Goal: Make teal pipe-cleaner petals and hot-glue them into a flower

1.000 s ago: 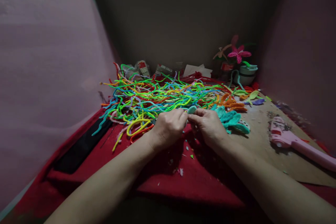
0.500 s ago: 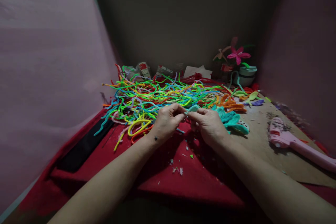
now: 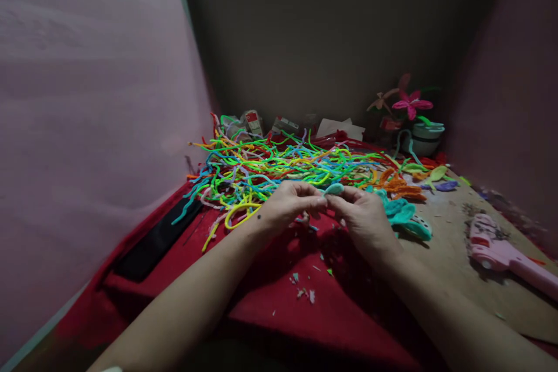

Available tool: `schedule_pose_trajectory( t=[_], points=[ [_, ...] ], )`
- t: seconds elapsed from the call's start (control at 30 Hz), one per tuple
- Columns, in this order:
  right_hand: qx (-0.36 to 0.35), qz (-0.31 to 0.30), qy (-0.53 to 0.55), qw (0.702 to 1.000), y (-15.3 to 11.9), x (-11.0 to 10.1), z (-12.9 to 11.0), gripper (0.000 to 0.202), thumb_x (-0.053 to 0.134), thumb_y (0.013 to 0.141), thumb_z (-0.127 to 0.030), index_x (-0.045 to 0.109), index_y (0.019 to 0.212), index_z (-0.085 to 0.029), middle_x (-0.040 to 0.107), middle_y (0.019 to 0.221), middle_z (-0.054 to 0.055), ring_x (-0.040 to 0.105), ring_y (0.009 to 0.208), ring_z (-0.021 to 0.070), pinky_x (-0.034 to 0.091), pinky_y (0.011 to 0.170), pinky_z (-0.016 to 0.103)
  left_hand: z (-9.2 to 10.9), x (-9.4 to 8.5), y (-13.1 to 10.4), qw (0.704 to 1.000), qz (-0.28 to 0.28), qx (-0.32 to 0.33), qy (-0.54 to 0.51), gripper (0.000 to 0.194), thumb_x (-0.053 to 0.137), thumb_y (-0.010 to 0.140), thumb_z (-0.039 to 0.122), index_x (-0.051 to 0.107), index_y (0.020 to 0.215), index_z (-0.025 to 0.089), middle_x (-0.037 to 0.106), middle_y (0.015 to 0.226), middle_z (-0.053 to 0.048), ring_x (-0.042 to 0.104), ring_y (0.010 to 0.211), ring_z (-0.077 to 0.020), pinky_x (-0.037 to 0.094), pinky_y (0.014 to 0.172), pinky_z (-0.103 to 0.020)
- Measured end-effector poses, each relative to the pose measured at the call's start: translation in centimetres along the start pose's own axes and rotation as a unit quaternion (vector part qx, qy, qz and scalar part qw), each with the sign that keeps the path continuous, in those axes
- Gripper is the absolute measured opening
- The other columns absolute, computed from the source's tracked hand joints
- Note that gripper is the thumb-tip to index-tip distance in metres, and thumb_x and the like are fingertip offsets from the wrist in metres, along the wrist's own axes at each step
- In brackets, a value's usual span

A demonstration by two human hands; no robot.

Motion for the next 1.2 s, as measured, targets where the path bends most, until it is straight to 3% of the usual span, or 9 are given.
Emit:
schedule_pose_trajectory(
  t=[0.13, 0.23, 0.4, 0.47, 0.53, 0.67, 0.73, 0.9, 1.2],
  points=[
    [-0.050, 0.013, -0.105, 0.993, -0.4, 0.0, -0.3, 0.015, 0.056, 0.068, -0.027, 0.055, 0.061, -0.014, 0.054, 0.060, -0.001, 0.045, 0.058, 0.0108, 0.036, 0.057, 0.024, -0.5, 0.1, 0.1, 0.998, -0.041, -0.024, 0.030, 0.023, 0.053, 0.075, 0.032, 0.056, 0.066, 0.011, 0.048, 0.048, 0.003, 0.037, 0.038, -0.0043, 0.029, 0.040, -0.018],
    [-0.058, 0.033, -0.121, 0.990, -0.3, 0.0, -0.1, 0.017, 0.055, 0.068, -0.027, 0.051, 0.056, -0.015, 0.053, 0.058, -0.002, 0.043, 0.056, 0.0099, 0.034, 0.055, 0.023, -0.8, 0.4, 0.0, 0.965, 0.031, 0.091, 0.244, 0.021, 0.044, 0.080, 0.025, 0.057, 0.068, 0.012, 0.050, 0.054, 0.001, 0.044, 0.047, -0.0073, 0.034, 0.046, -0.020],
    [0.072, 0.031, 0.024, 0.997, 0.1, 0.0, 1.6, 0.022, 0.057, 0.059, -0.022, 0.040, 0.048, -0.018, 0.036, 0.041, -0.007, 0.029, 0.039, 0.0055, 0.020, 0.039, 0.021, -1.0, 2.3, -1.0, 0.681, 0.099, 0.306, 0.658, 0.021, 0.034, 0.084, 0.014, 0.055, 0.078, 0.013, 0.054, 0.073, -0.007, 0.052, 0.069, -0.0168, 0.040, 0.059, -0.028],
    [0.124, 0.027, 0.096, 0.987, 0.3, 0.1, 2.1, 0.026, 0.059, 0.055, -0.020, 0.035, 0.044, -0.020, 0.030, 0.038, -0.009, 0.023, 0.035, 0.0048, 0.016, 0.035, 0.022, -1.1, 2.7, -1.2, 0.639, 0.093, 0.330, 0.689, 0.022, 0.033, 0.085, 0.015, 0.054, 0.079, 0.014, 0.054, 0.073, -0.007, 0.053, 0.070, -0.0178, 0.041, 0.061, -0.030],
    [0.140, 0.025, 0.131, 0.981, 0.4, 0.1, 2.1, 0.028, 0.060, 0.054, -0.019, 0.034, 0.043, -0.020, 0.029, 0.036, -0.009, 0.023, 0.033, 0.0047, 0.015, 0.034, 0.022, -1.2, 2.6, -1.0, 0.681, 0.111, 0.316, 0.651, 0.022, 0.034, 0.085, 0.017, 0.055, 0.079, 0.014, 0.055, 0.074, -0.007, 0.053, 0.071, -0.0175, 0.042, 0.062, -0.030],
    [0.129, 0.021, 0.143, 0.981, 0.5, 0.0, 1.3, 0.029, 0.064, 0.055, -0.023, 0.038, 0.044, -0.019, 0.032, 0.037, -0.009, 0.025, 0.033, 0.0043, 0.016, 0.034, 0.021, -1.4, 0.9, 0.1, 0.940, 0.088, 0.122, 0.306, 0.015, 0.043, 0.077, 0.016, 0.056, 0.083, 0.014, 0.059, 0.073, -0.004, 0.053, 0.062, -0.0121, 0.042, 0.055, -0.024],
    [0.128, 0.017, 0.137, 0.982, 0.5, -0.1, 0.9, 0.027, 0.066, 0.056, -0.025, 0.042, 0.047, -0.018, 0.035, 0.038, -0.008, 0.026, 0.034, 0.0042, 0.017, 0.035, 0.020, -1.7, 0.3, 0.5, 0.999, 0.003, -0.006, 0.044, 0.014, 0.047, 0.072, 0.016, 0.056, 0.082, 0.012, 0.058, 0.068, -0.003, 0.051, 0.051, -0.0088, 0.040, 0.045, -0.020],
    [0.074, -0.006, 0.091, 0.993, 0.3, -0.1, 0.3, 0.015, 0.066, 0.060, -0.026, 0.056, 0.058, -0.014, 0.050, 0.047, -0.005, 0.034, 0.039, 0.0045, 0.023, 0.039, 0.019, -1.4, -0.6, 0.4, 0.959, -0.121, -0.102, -0.236, 0.020, 0.054, 0.072, 0.026, 0.059, 0.076, 0.007, 0.060, 0.063, -0.005, 0.049, 0.041, -0.0072, 0.036, 0.034, -0.018],
    [-0.001, 0.003, -0.011, 1.000, 0.4, -0.4, 1.0, 0.014, 0.063, 0.065, -0.028, 0.059, 0.064, -0.015, 0.049, 0.052, -0.005, 0.037, 0.046, 0.0064, 0.029, 0.046, 0.021, -0.5, 0.1, -0.1, 0.997, -0.055, -0.051, 0.013, 0.033, 0.049, 0.077, 0.040, 0.052, 0.060, 0.013, 0.052, 0.047, 0.002, 0.044, 0.037, -0.0060, 0.031, 0.036, -0.017]
  ],
)
Point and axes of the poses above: each hand's wrist, its own y-axis towards the middle knuckle, its own x-axis out of the palm, z = x × y, the point moved 2 cm from there along y, towards the middle knuckle
